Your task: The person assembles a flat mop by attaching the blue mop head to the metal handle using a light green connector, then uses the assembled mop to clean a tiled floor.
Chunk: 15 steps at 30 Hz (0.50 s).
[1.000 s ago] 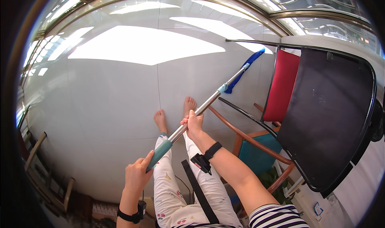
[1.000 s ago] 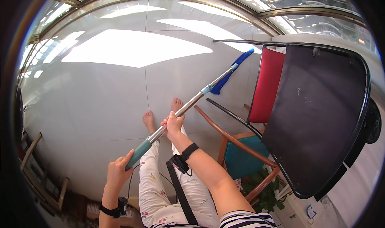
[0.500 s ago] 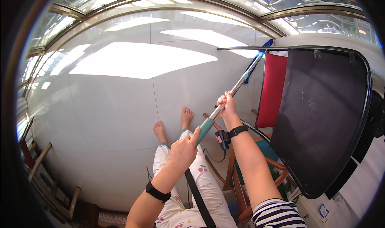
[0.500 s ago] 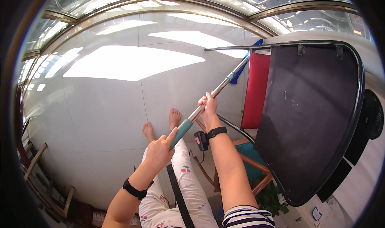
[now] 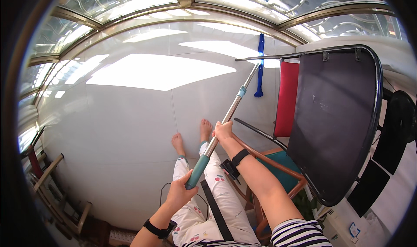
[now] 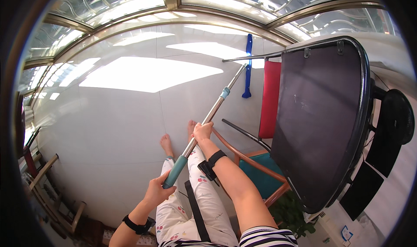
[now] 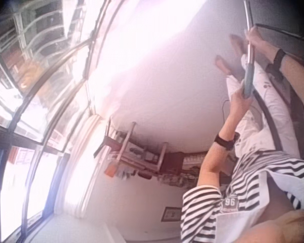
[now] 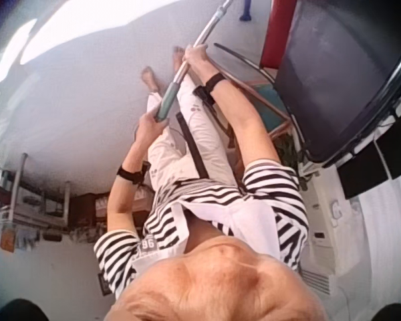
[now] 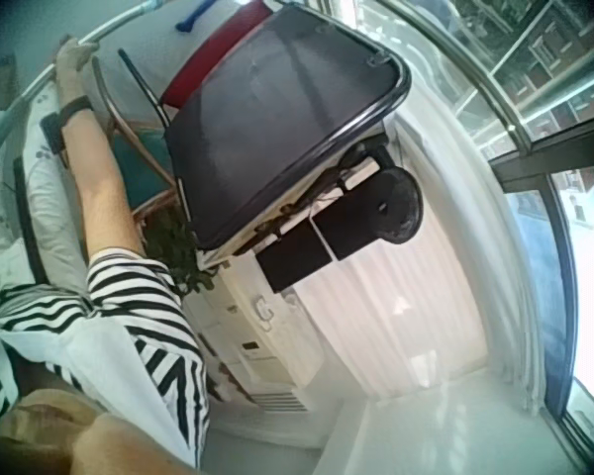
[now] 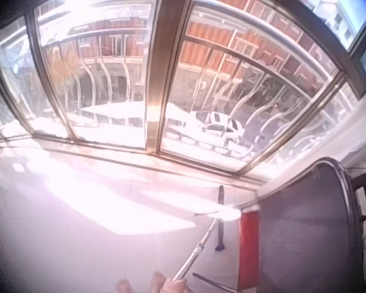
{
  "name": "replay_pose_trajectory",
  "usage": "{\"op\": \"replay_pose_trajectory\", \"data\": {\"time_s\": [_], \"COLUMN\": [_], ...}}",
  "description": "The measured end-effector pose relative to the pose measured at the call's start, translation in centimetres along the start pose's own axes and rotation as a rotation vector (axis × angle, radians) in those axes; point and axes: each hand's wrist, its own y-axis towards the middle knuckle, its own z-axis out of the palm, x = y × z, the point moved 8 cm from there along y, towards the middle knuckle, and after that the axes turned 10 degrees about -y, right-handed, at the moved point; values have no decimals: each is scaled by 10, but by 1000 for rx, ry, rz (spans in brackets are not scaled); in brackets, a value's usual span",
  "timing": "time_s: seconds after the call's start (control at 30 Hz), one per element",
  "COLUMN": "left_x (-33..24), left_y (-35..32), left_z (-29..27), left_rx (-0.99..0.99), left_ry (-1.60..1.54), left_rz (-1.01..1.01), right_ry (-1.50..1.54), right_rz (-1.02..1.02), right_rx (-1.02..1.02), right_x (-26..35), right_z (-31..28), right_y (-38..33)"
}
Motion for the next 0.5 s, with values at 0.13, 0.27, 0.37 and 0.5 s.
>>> {"op": "replay_pose_trajectory", "data": {"time_s": [0.13,0.27,0.37,0.5], "left_x": [20,-1,-20,-24], "left_y": [-52,-69,-66,-74], "left_z": [12,18,35,56], "left_rx": [138,256,277,322], "left_ry": [-263,-317,-268,-301], "left_rz": [-301,-323,-300,-300], "right_ry": [-135,-85,-38,-108], "right_rz": [-115,-64,48,72], "right_rx": [-75,-21,-6,-2], "right_x": [-17,-23,-44,-67], "right_z": [-3,-19,-35,-44], "right_y": [-52,-69,-44,-31]}}
